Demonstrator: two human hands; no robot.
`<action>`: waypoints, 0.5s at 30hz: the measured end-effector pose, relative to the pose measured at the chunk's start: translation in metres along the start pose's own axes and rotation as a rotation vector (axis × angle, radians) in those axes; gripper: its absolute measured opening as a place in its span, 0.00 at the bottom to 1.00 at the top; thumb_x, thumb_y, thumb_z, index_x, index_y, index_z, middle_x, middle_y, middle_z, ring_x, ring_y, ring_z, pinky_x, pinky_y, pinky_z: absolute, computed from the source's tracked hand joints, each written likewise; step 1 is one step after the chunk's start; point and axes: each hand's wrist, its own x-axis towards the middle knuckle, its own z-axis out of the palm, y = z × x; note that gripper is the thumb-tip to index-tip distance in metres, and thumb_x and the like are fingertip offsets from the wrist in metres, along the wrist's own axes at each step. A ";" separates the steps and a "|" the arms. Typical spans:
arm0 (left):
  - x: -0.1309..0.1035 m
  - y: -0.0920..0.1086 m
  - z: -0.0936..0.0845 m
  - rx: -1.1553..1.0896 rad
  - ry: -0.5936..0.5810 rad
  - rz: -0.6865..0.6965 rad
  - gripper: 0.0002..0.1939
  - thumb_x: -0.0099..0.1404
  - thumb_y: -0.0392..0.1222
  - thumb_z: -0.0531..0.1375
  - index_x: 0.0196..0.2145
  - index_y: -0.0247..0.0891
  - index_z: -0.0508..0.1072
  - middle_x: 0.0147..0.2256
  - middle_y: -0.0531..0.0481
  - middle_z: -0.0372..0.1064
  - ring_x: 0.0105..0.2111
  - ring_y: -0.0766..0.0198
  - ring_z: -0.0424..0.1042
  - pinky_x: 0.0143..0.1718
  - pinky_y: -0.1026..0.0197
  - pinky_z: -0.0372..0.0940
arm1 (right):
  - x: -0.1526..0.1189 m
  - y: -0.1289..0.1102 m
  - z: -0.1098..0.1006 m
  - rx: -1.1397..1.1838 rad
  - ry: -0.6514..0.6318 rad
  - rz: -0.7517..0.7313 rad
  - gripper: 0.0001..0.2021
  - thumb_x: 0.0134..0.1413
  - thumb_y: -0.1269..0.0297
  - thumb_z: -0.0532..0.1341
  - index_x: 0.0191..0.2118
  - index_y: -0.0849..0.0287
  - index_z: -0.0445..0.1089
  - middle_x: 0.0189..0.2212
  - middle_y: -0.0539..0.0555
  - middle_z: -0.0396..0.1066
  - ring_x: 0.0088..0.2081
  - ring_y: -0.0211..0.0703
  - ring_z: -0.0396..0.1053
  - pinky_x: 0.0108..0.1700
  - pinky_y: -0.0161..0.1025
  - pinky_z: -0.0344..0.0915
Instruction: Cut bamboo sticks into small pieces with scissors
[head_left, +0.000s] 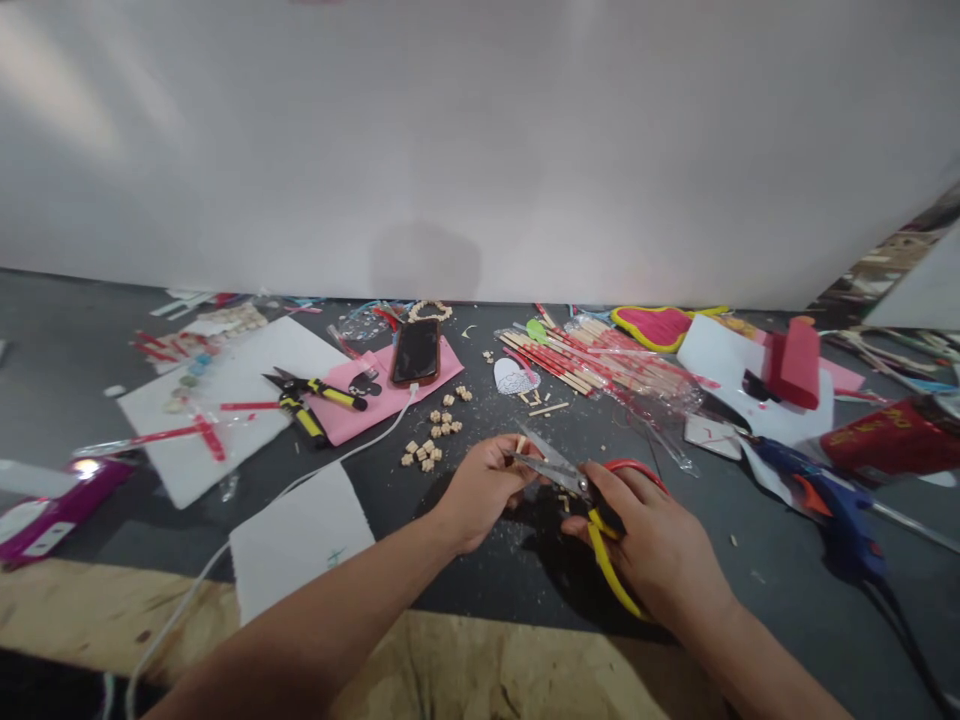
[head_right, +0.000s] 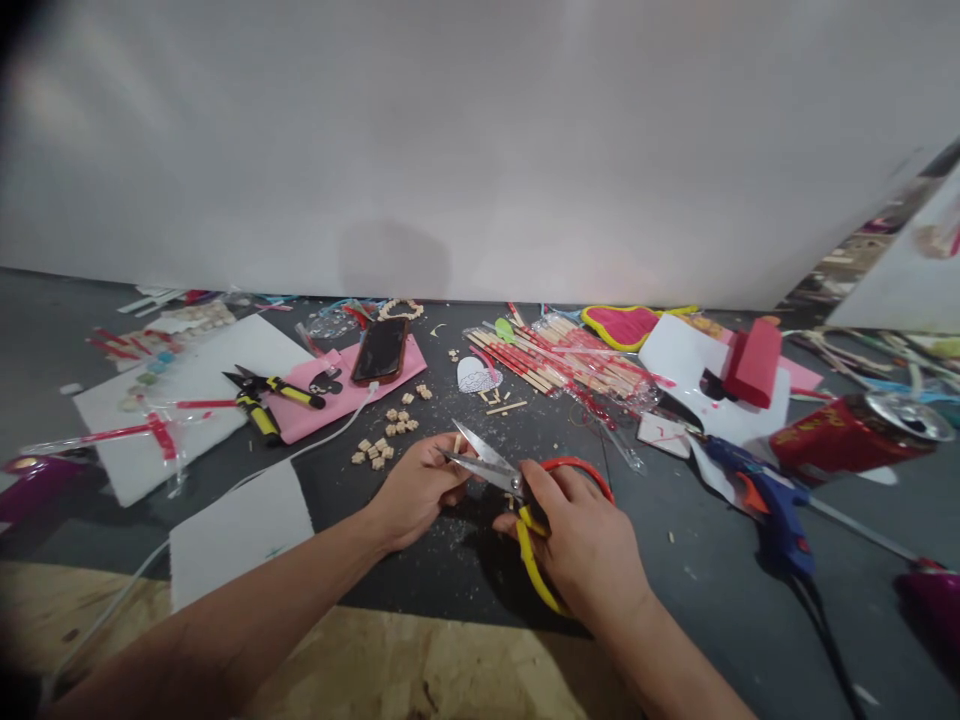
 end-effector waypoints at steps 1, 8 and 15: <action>0.000 0.000 0.000 -0.002 0.003 -0.007 0.03 0.51 0.35 0.57 0.24 0.35 0.64 0.21 0.56 0.62 0.17 0.75 0.51 0.16 0.70 0.46 | 0.000 0.000 0.000 -0.008 0.006 -0.003 0.23 0.51 0.46 0.50 0.49 0.53 0.60 0.39 0.56 0.69 0.37 0.44 0.68 0.33 0.37 0.65; -0.003 -0.002 0.001 -0.022 0.037 -0.043 0.06 0.51 0.39 0.59 0.25 0.34 0.65 0.21 0.55 0.63 0.17 0.76 0.53 0.17 0.72 0.46 | -0.002 0.000 -0.003 -0.075 0.036 -0.023 0.22 0.52 0.46 0.49 0.47 0.54 0.63 0.36 0.55 0.71 0.33 0.42 0.70 0.29 0.35 0.63; -0.003 -0.003 0.001 -0.057 0.009 -0.053 0.13 0.52 0.47 0.60 0.25 0.33 0.65 0.23 0.54 0.62 0.17 0.77 0.52 0.15 0.71 0.45 | -0.004 0.003 0.000 0.032 0.041 -0.001 0.19 0.51 0.49 0.52 0.44 0.55 0.64 0.34 0.54 0.72 0.31 0.40 0.70 0.26 0.32 0.60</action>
